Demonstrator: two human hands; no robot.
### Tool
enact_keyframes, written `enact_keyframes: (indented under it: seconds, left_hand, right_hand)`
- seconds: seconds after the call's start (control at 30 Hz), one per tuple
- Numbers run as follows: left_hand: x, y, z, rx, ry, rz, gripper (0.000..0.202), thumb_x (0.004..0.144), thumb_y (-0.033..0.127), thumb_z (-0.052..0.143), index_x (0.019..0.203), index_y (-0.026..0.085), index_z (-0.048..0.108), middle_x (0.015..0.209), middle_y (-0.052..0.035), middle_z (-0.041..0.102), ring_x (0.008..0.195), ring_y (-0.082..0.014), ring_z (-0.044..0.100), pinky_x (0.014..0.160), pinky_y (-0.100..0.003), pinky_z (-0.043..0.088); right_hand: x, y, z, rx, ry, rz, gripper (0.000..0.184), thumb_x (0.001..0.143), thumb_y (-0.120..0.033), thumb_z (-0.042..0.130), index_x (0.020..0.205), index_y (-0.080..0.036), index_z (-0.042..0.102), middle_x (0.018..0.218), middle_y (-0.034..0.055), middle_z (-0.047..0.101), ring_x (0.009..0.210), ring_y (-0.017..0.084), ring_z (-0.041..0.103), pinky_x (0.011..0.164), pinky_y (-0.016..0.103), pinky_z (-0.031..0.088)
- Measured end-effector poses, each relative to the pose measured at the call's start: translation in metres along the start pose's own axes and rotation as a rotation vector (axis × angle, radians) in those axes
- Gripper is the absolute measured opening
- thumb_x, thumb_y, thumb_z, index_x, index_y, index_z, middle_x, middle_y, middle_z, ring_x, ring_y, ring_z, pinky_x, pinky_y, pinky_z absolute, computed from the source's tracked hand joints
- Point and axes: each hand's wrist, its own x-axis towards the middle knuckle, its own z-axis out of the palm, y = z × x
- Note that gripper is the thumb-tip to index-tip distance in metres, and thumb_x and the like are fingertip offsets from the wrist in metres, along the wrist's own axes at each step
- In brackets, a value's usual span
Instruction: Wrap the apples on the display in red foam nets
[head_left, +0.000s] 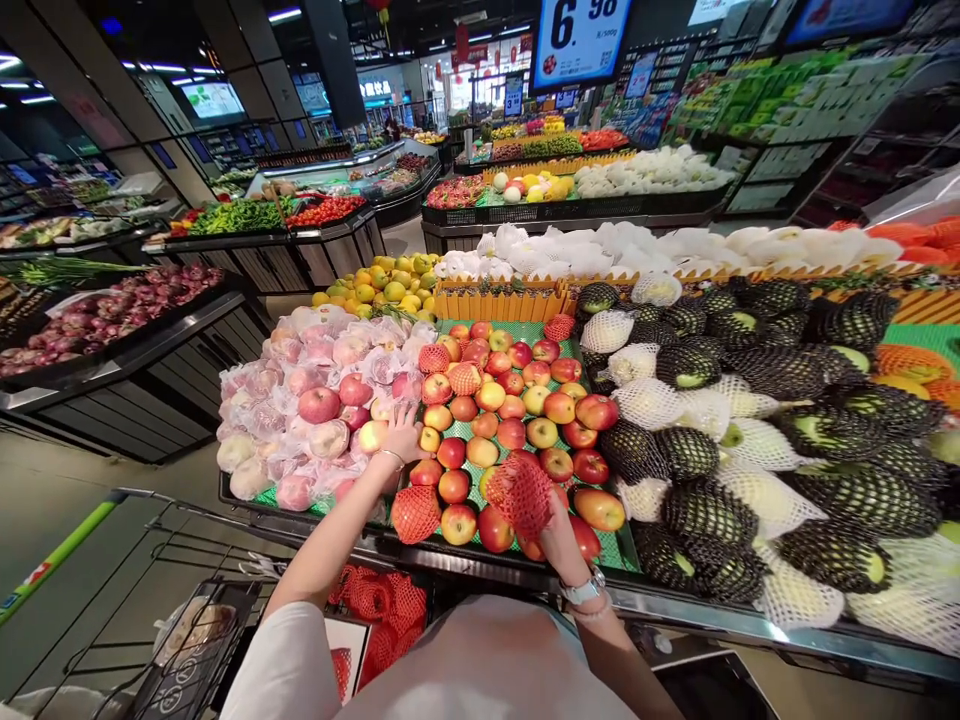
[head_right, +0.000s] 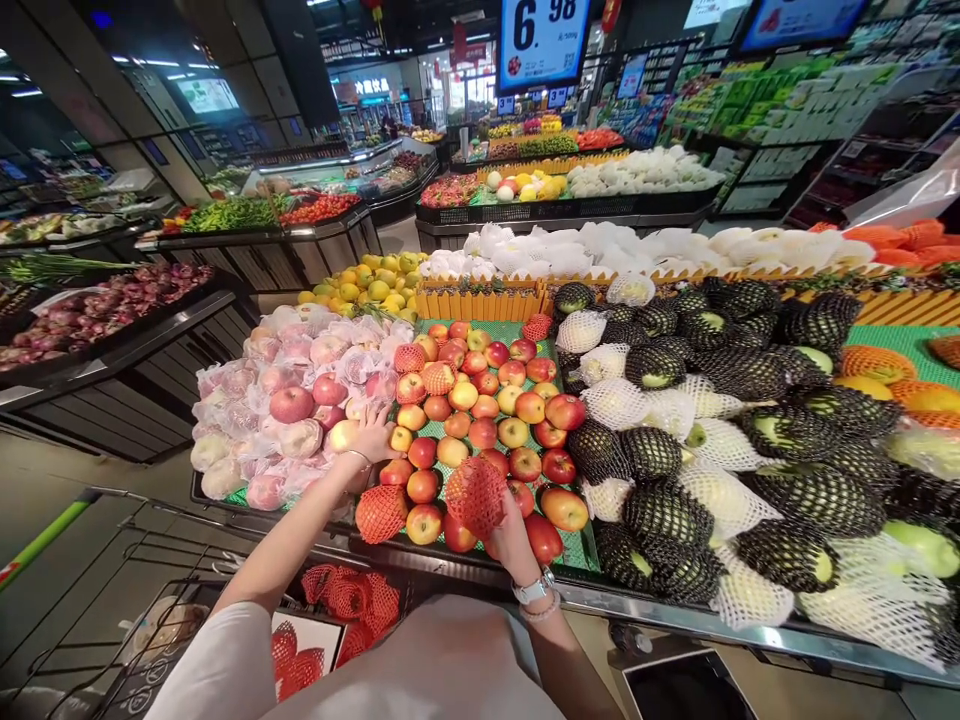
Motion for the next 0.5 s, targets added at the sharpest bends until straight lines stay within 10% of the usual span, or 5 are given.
enact_keyframes:
  seconds: [0.13,0.27,0.5]
  left_hand:
    - [-0.012,0.001,-0.013,-0.056,0.163,-0.009,0.062,0.064,0.051,0.076,0.108,0.009,0.066,0.136,-0.0203,0.045,0.131,-0.042,0.032,0.115,-0.059,0.006]
    - [-0.034,0.009,-0.04,-0.813,0.398,-0.223,0.064,0.064,0.061,0.07,0.104,0.011,0.064,0.109,-0.0153,0.057,0.11,-0.0347,0.048,0.102,-0.052,0.035]
    - [-0.072,0.052,-0.059,-1.977,0.158,-0.314,0.061,0.06,0.058,0.075,0.096,0.013,0.055,0.089,-0.0067,0.06,0.077,-0.0161,0.055,0.069,-0.027,0.045]
  right_hand:
    - [0.003,-0.004,0.0,0.007,0.031,0.002,0.049,0.065,-0.022,0.052,0.113,-0.018,0.057,0.113,0.01,0.065,0.105,0.024,0.062,0.099,0.043,0.048]
    - [0.008,-0.004,0.007,0.049,-0.021,-0.008,0.047,0.061,-0.016,0.05,0.108,-0.019,0.055,0.109,0.0087,0.066,0.101,0.024,0.064,0.095,0.044,0.05]
    - [0.026,-0.027,0.031,-0.28,-0.171,-0.373,0.053,0.068,-0.016,0.051,0.122,-0.018,0.052,0.123,0.0138,0.059,0.119,0.03,0.055,0.102,0.048,0.045]
